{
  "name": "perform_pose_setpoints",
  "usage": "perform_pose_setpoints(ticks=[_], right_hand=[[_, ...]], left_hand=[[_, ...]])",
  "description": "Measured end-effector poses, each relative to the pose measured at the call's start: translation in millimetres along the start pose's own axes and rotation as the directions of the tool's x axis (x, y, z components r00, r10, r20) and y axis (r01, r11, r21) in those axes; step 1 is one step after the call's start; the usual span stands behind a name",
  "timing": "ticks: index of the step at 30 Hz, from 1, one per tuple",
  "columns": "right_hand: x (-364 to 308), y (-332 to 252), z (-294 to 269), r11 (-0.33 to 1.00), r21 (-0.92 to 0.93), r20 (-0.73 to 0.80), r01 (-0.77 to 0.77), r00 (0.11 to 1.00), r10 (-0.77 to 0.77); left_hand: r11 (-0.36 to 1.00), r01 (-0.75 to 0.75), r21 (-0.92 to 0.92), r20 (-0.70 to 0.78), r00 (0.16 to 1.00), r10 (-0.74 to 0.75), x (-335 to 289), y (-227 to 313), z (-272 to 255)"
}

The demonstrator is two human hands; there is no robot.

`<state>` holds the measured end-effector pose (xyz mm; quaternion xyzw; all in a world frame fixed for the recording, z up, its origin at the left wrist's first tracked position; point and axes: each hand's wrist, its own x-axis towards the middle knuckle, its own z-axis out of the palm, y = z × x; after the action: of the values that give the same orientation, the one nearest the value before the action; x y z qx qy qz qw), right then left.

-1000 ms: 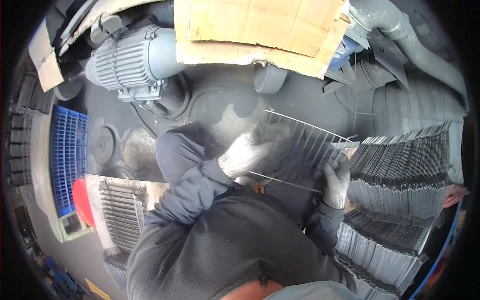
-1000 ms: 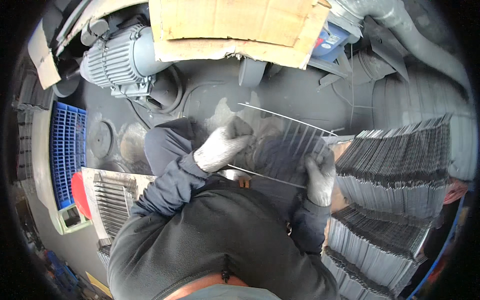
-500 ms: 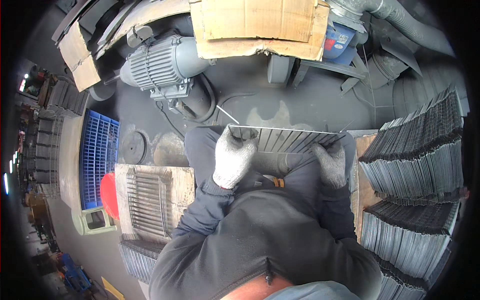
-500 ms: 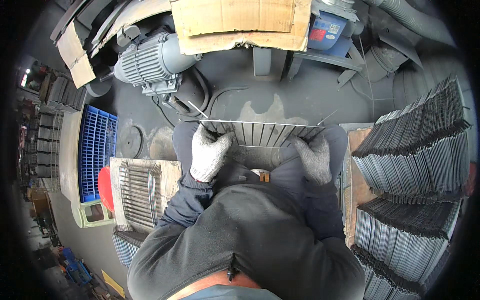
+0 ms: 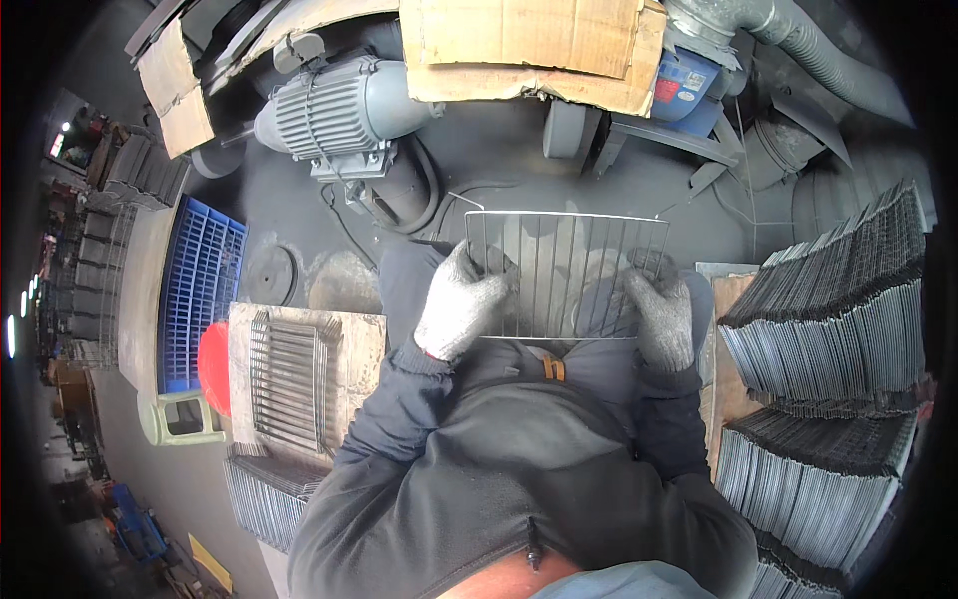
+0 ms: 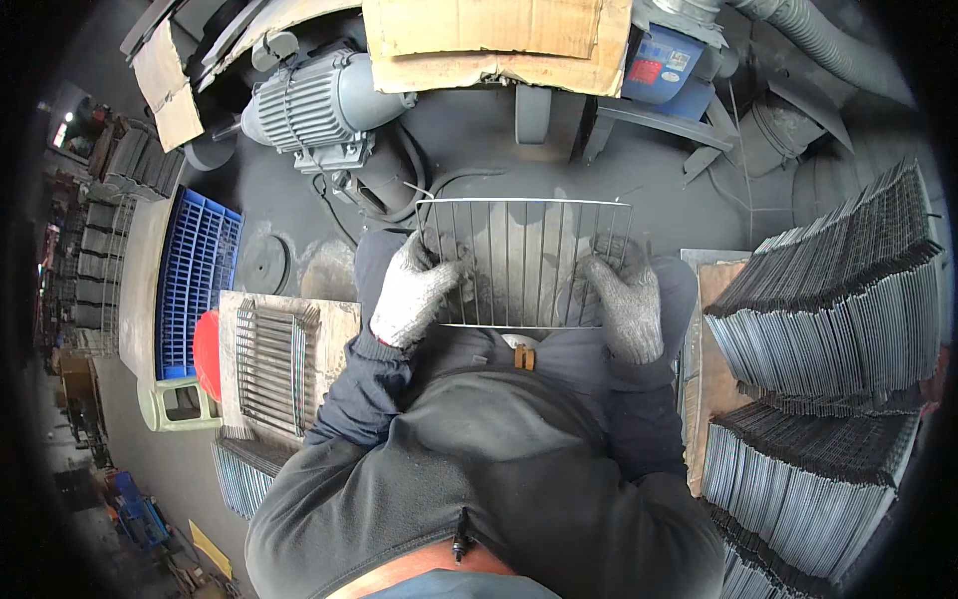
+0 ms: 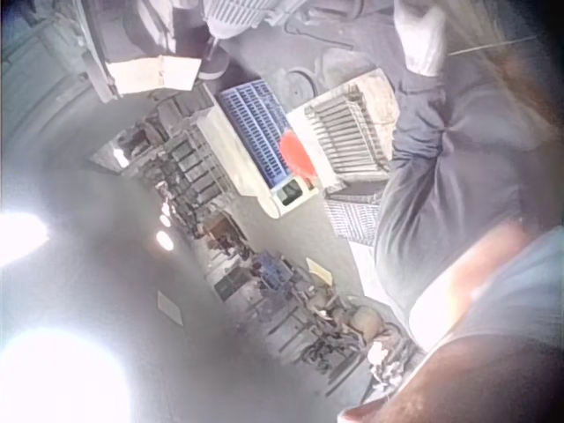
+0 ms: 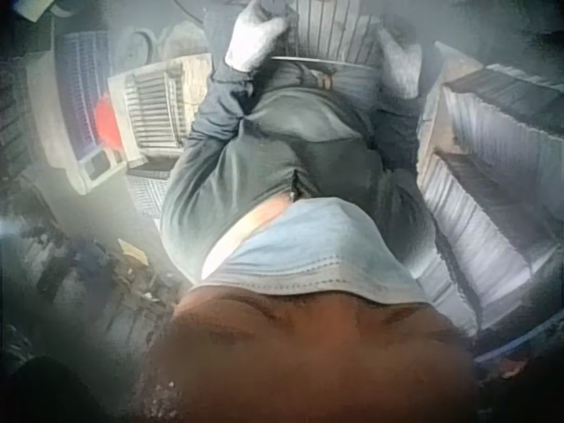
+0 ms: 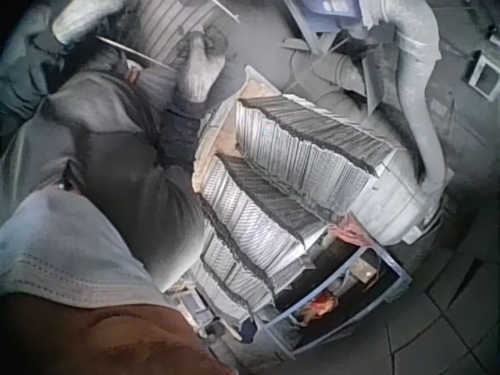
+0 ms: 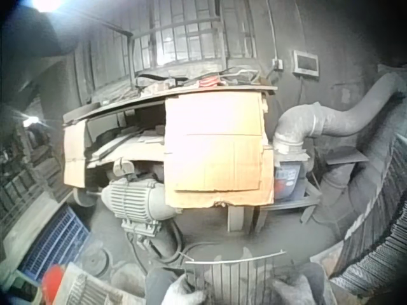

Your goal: Clean debris off of small metal wire grates using hands and then stacking them.

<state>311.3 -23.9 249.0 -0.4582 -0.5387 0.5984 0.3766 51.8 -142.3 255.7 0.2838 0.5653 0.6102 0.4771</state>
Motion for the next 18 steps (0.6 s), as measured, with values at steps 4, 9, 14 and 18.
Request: perform_pose_setpoints(ticks=[4, 9, 14, 18], right_hand=[[22.7, 4.4, -2.0, 0.999, 0.050, 0.105, -0.018, 0.994, 0.013], [75.0, 24.9, -2.7, 0.999, -0.020, 0.130, -0.028, 0.991, 0.030], [141.0, 67.7, 8.3, 0.991, 0.089, 0.197, -0.104, 0.977, 0.085], [178.1, 118.3, -0.7, 0.998, 0.066, 0.047, -0.009, 0.999, 0.006]], left_hand=[[0.983, 0.153, -0.103, 0.102, 0.985, -0.142, 18.8, -5.4, -10.7], [0.991, 0.122, -0.048, 0.079, 0.990, -0.118, 47.3, -26.5, -8.4], [0.977, 0.161, 0.138, -0.089, 0.985, -0.150, 116.5, -65.5, -11.2], [0.967, 0.079, 0.242, -0.057, 0.996, -0.067, 164.9, -104.9, 1.2]])
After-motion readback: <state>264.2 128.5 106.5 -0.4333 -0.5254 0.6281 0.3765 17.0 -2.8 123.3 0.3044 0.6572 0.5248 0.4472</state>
